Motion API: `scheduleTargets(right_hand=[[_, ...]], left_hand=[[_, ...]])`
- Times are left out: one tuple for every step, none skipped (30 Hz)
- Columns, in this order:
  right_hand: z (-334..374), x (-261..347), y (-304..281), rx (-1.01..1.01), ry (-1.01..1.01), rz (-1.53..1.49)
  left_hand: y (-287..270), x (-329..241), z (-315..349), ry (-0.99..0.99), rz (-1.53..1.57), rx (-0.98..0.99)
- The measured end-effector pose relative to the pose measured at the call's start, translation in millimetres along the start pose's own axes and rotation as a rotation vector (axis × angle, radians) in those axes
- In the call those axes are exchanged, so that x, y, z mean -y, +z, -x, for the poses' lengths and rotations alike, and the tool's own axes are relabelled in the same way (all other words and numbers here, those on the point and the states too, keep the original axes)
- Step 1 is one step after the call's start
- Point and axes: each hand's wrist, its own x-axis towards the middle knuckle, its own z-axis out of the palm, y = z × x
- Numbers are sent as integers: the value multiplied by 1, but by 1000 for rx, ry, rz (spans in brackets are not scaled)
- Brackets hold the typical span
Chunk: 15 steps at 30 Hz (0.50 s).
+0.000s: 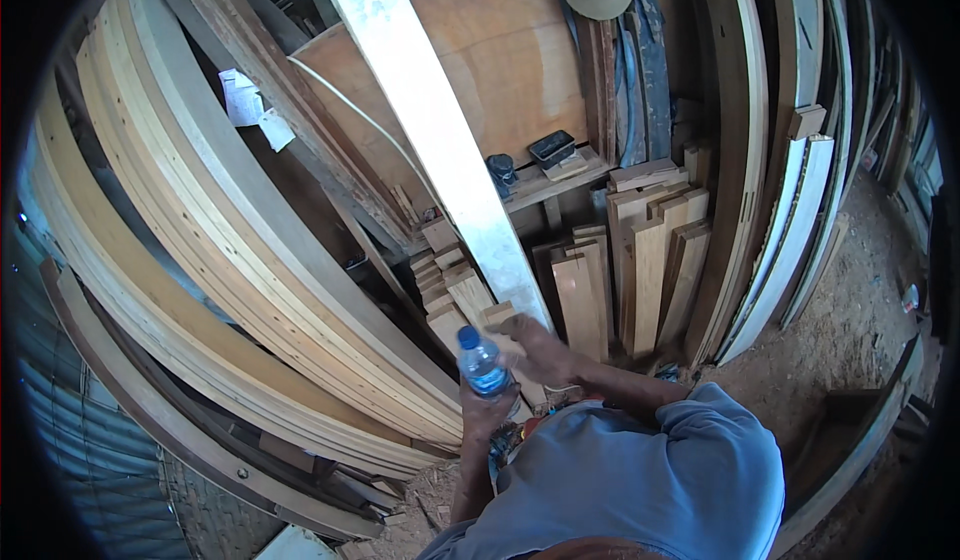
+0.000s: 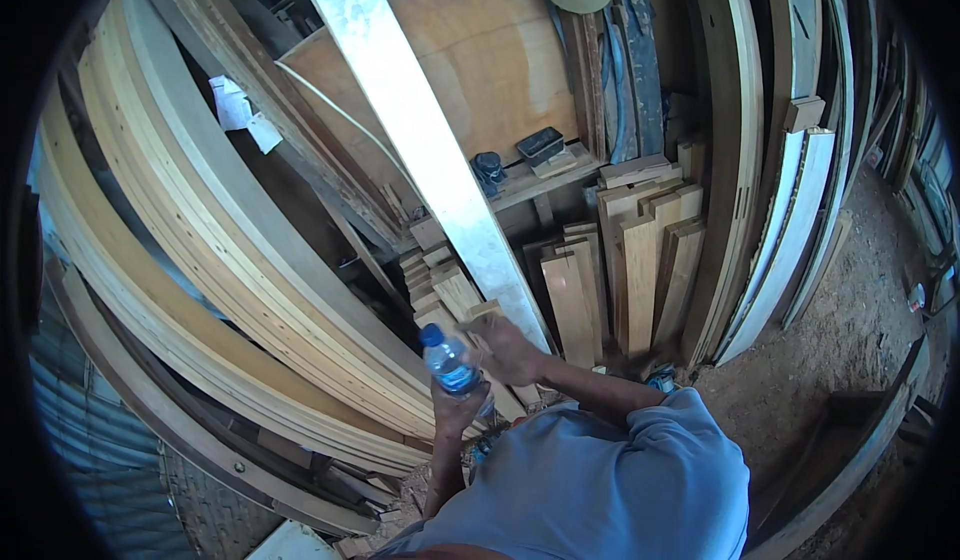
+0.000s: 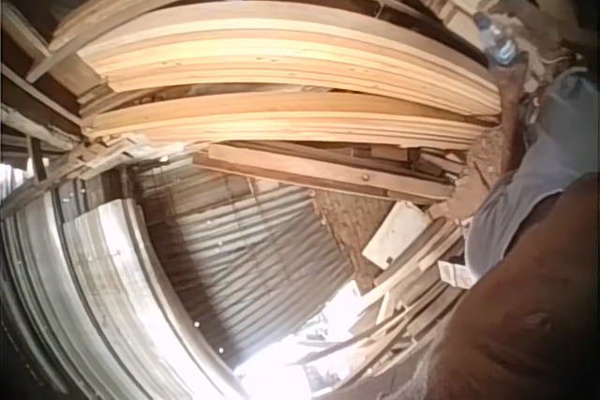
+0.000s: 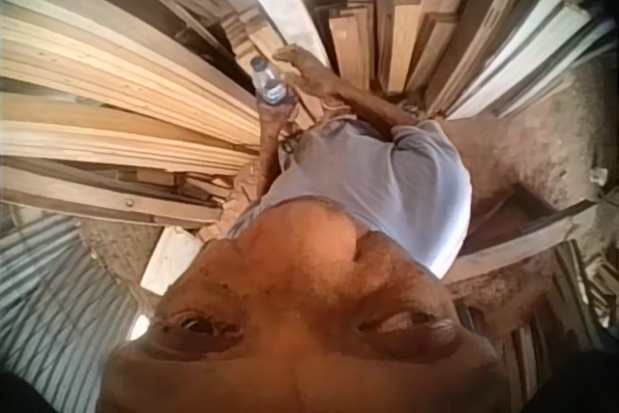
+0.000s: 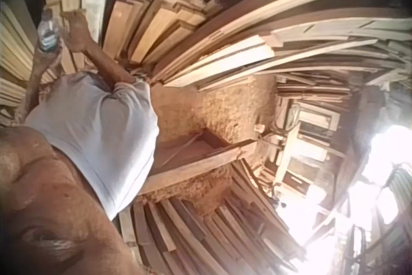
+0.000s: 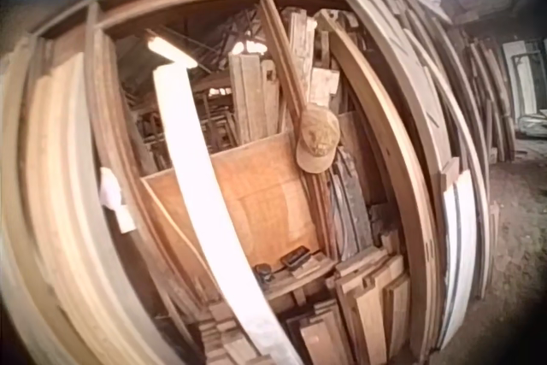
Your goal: The person applies a dark adhesive strip to the edge of a curved white board, presses it down by hand, and then collects wood carvings from a container.
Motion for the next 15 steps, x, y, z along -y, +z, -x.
scheduleTargets(right_hand=[[-3,16,-7,-105,91,-180],[-6,23,-15,-56,120,-59],[-10,28,-19,-4,148,60],[-13,31,-23,36,176,185],[-11,24,-15,-79,123,215],[-9,20,-13,-71,170,208],[-8,17,-12,-57,212,200],[-8,14,-11,-42,253,192],[-8,13,-7,-70,272,193],[-9,13,-5,-50,267,194],[-10,12,-4,-31,263,195],[-10,11,-4,-13,259,197],[-12,11,-7,10,179,184],[-12,11,-12,32,100,171],[-14,13,-16,53,22,159]], left_hand=[[-2,-17,3,-35,-159,-38],[0,-31,4,-58,-317,-58],[-3,-32,5,-98,-485,-53],[-3,-35,4,-95,-552,-64],[-2,-36,4,-94,-619,-78],[-1,-37,4,-94,-686,-93],[-3,-34,4,-32,-723,-105],[-4,-29,4,31,-761,-116],[-7,-27,3,93,-798,-127],[-9,-30,3,33,-789,-91],[-11,-35,3,-27,-779,-55],[-13,-39,3,-85,-767,-17],[-18,-43,2,-111,-717,62],[-22,-46,2,-136,-666,141],[-27,-48,1,-160,-613,221]])
